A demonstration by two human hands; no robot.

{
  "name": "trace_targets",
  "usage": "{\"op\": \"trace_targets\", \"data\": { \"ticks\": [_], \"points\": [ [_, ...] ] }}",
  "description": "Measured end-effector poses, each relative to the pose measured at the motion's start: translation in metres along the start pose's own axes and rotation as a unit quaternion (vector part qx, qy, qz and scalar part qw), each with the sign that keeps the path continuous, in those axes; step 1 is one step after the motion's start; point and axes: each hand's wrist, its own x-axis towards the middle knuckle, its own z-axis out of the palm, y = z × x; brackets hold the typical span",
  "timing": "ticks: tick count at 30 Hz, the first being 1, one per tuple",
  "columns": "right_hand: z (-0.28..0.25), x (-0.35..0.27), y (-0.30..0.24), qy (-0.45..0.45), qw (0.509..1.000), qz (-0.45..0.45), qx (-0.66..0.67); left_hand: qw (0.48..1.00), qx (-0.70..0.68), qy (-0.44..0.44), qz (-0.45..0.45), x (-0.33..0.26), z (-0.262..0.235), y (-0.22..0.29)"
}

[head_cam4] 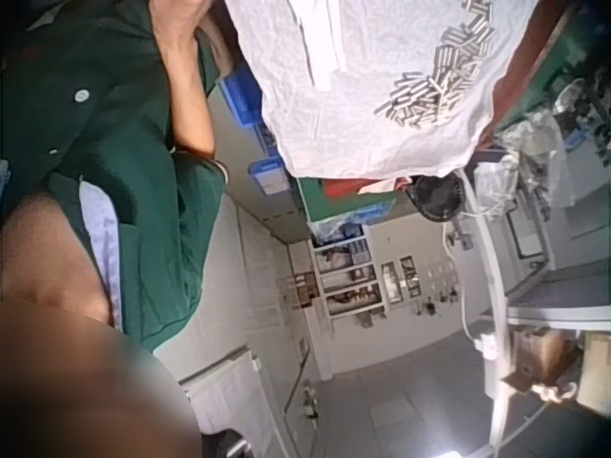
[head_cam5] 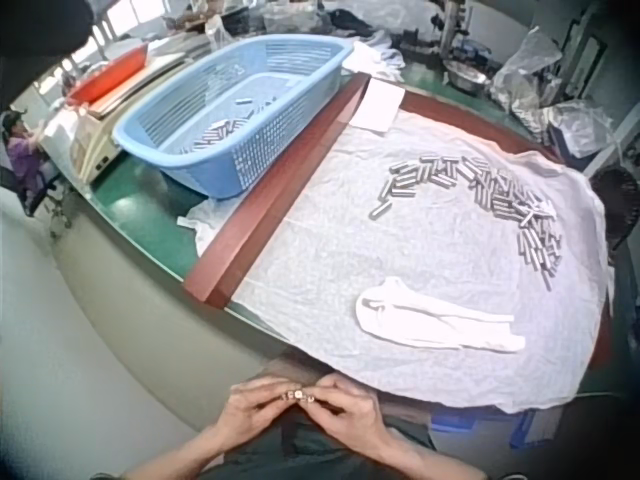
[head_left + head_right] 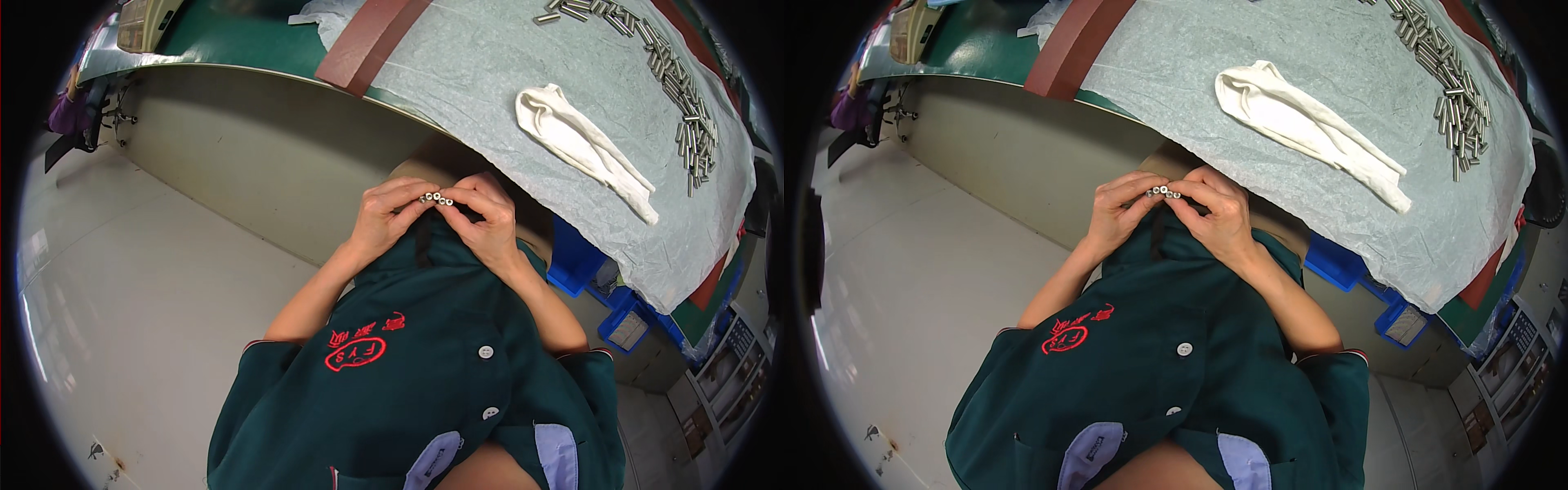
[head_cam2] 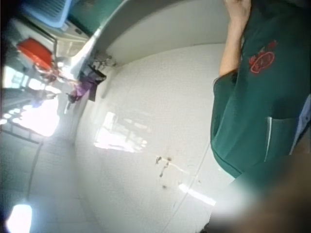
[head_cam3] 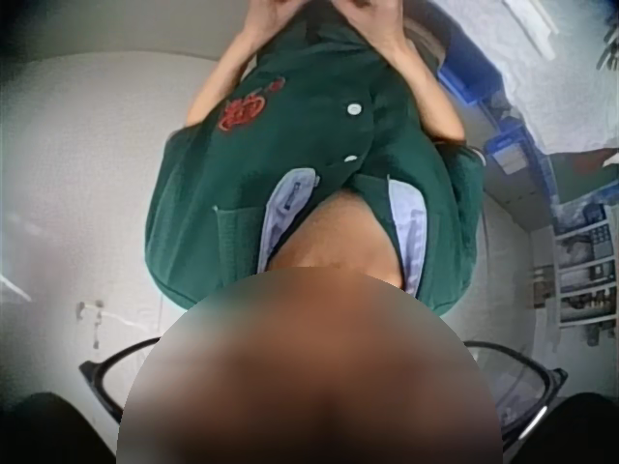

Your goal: Sorting and inspecting small cylindrical metal tubes at a factory workbench.

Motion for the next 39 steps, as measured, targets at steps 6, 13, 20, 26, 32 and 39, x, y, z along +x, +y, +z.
{"op": "trace_targets", "data": {
  "ticks": [6, 13, 20, 26, 32, 39],
  "points": [
    [-0.0002, -0.0001, 0.0002, 0.003, 1.000, 0.006, 0.012, 0.999, 0.008, 0.010, 0.030, 0.0007, 0.0010, -0.0011],
    [0.0013, 0.0006, 0.0010, 0.009, 0.999, 0.020, 0.026, 0.999, -0.004, -0.008, -0.035, 0.0009, 0.0008, 0.0030],
    [0.0006, -0.0002, 0.0012, 0.004, 0.999, 0.030, 0.040, 0.998, -0.011, -0.010, -0.060, 0.0004, 0.0016, 0.0035],
    [0.0004, -0.0001, -0.0010, -0.001, 0.997, 0.053, 0.052, 0.997, -0.025, -0.012, -0.078, 0.0001, 0.0020, 0.0034],
    [0.0007, -0.0004, -0.0006, 0.002, 0.997, 0.054, 0.051, 0.996, -0.034, -0.010, -0.081, -0.0011, 0.0028, 0.0007],
    [0.0005, -0.0013, 0.0010, 0.021, 0.999, -0.004, 0.023, 1.000, -0.018, -0.006, -0.016, 0.0013, 0.0025, 0.0037]
  ]
}}
